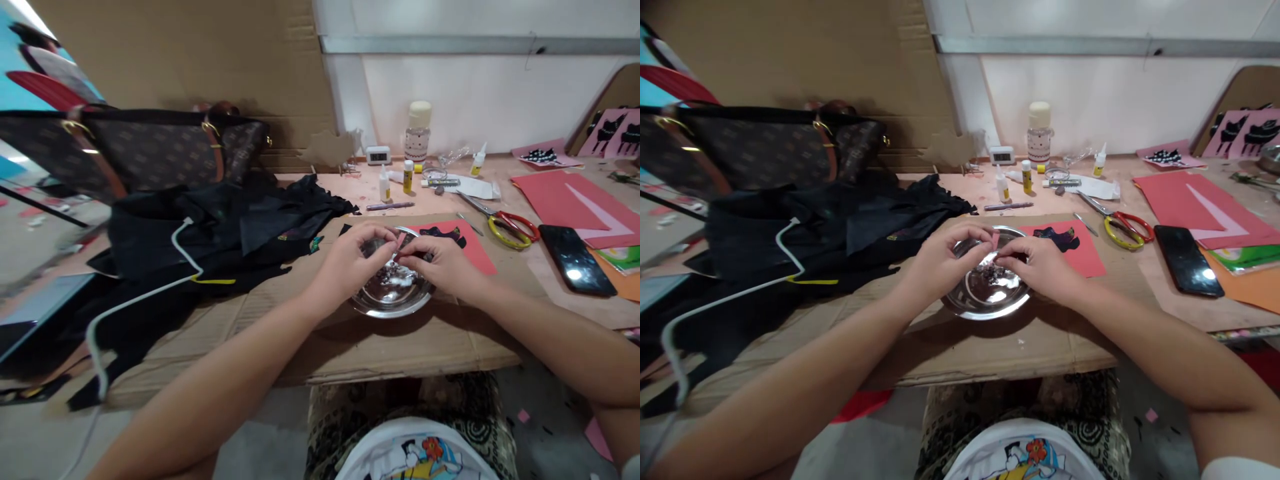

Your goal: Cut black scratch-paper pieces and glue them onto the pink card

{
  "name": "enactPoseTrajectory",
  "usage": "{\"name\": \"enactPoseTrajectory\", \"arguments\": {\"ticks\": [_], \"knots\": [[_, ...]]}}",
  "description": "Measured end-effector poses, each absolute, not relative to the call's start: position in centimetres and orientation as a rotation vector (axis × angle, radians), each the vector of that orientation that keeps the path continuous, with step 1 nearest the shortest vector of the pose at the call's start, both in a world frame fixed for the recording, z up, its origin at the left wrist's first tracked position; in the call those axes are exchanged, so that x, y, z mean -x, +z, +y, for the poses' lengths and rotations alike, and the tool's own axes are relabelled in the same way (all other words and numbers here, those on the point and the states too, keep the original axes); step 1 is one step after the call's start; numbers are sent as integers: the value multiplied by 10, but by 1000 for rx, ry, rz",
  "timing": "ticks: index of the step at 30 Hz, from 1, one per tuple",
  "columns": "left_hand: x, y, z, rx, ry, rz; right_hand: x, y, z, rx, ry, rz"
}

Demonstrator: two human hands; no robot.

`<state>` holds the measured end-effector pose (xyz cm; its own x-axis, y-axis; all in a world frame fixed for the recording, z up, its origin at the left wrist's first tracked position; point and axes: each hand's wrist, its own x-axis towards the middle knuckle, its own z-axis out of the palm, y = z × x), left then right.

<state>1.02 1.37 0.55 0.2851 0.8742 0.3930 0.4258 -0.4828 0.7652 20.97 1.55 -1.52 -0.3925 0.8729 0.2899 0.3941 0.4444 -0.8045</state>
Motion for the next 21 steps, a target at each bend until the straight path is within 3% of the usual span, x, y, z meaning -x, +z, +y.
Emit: {"name": "enactPoseTrajectory", "arguments": {"ticks": [21], "knots": [[-9,8,14,-2126,951,1153,-214,6,4,1068,731,-1849]]}}
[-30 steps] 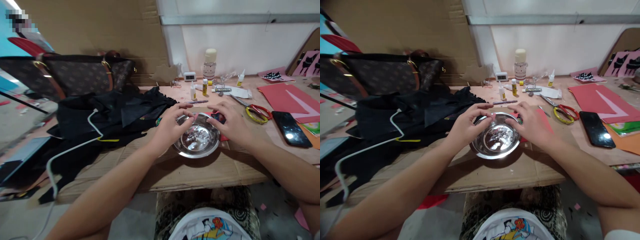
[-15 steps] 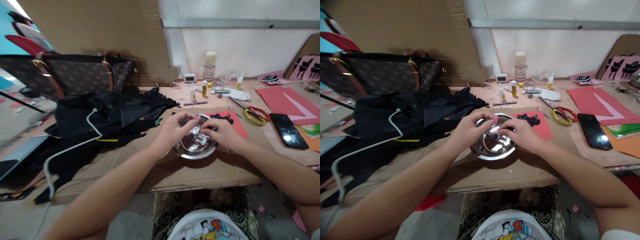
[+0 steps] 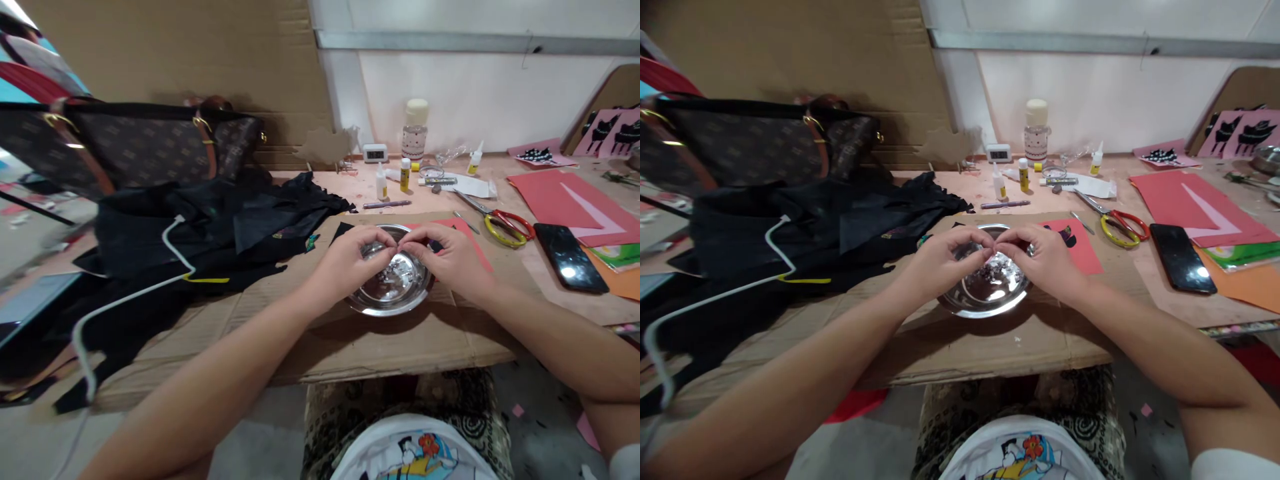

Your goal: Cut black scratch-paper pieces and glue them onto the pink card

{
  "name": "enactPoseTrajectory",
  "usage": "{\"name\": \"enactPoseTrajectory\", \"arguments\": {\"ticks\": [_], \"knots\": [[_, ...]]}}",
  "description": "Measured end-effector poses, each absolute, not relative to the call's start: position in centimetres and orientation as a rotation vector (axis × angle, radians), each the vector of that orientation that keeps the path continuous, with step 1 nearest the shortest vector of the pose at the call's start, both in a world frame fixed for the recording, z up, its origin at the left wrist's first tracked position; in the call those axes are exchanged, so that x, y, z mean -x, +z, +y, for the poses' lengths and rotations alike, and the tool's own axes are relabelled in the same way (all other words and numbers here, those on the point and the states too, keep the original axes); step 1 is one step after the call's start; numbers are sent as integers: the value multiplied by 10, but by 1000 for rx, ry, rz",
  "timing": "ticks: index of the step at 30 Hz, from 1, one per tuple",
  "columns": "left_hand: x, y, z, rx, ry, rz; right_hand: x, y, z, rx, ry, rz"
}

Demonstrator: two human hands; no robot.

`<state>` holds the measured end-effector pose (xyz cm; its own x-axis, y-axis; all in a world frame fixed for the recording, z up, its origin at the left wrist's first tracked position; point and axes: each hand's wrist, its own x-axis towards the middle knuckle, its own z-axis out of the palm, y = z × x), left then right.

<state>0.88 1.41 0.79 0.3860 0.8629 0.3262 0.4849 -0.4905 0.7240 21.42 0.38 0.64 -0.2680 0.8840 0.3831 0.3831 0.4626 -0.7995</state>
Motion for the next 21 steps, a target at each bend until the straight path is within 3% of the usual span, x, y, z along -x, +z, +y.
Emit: {"name": "enactPoseTrajectory", "arguments": {"ticks": [9,15,17,21], "knots": [[-2,5,18,-2317,890,1103,-220,10,8,1084,756,-1744],[25,15,34,-2421,1024,1534,-224,7,13,1089,778,-1683],[41,17,45,-2317,761,1672,-228,6,17,1089,715,-1675],[58,12,61,-1940,287,1430,-236,1,26,1090,606,-1621]]}}
